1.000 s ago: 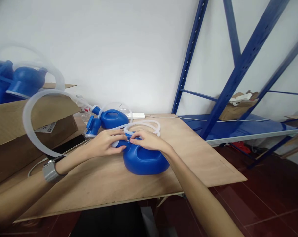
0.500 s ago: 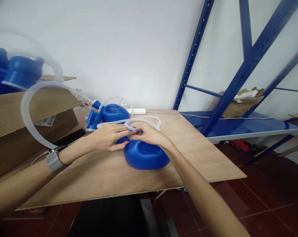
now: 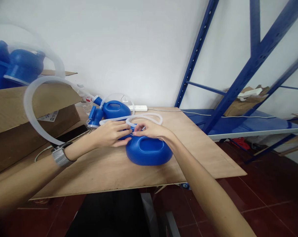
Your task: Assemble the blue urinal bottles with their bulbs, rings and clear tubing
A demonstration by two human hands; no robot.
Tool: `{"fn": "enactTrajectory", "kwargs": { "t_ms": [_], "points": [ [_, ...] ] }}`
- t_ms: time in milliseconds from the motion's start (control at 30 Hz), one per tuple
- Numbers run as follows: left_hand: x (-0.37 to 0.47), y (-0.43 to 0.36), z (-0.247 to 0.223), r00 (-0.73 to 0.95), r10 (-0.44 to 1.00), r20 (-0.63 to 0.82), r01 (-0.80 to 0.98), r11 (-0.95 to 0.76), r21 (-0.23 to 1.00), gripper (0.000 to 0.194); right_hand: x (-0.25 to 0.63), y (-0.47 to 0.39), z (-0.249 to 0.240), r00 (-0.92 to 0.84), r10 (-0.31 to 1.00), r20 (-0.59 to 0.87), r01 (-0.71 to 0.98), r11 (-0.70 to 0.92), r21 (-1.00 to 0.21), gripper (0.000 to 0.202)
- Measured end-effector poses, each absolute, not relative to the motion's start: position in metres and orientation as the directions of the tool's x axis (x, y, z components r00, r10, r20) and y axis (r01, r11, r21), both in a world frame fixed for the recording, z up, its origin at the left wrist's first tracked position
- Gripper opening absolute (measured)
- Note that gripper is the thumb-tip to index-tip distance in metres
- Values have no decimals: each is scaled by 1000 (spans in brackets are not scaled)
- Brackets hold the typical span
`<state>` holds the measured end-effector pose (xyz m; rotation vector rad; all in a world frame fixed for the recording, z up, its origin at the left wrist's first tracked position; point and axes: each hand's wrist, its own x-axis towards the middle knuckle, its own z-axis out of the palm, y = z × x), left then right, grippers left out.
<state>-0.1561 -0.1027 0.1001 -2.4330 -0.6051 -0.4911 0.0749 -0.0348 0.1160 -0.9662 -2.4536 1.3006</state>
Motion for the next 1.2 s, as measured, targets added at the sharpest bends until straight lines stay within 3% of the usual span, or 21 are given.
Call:
{"fn": "enactTrajectory", "kwargs": {
  "t_ms": [233, 467, 767, 967, 1200],
  "points": [
    [-157, -104, 100, 838, 260, 480, 502, -714, -488, 33, 68, -35, 127, -677, 655, -336, 560, 162, -812, 50],
    [-154, -103, 102, 847, 198, 493, 471, -709, -525, 29, 62, -38, 128, -634, 696, -337, 518, 58, -853, 42],
    [-153, -101, 101, 865, 163, 475, 450, -673, -587, 29, 63, -36, 127, -639, 688, -343, 497, 30, -867, 43],
    [-154, -102, 97, 847, 236, 476, 494, -680, -542, 30, 69, -27, 120, -676, 637, -369, 487, 10, -873, 58],
    [-154, -101, 93, 820, 257, 512, 530, -677, -510, 30, 70, -26, 121, -717, 580, -387, 482, 10, -876, 57]
  ]
}}
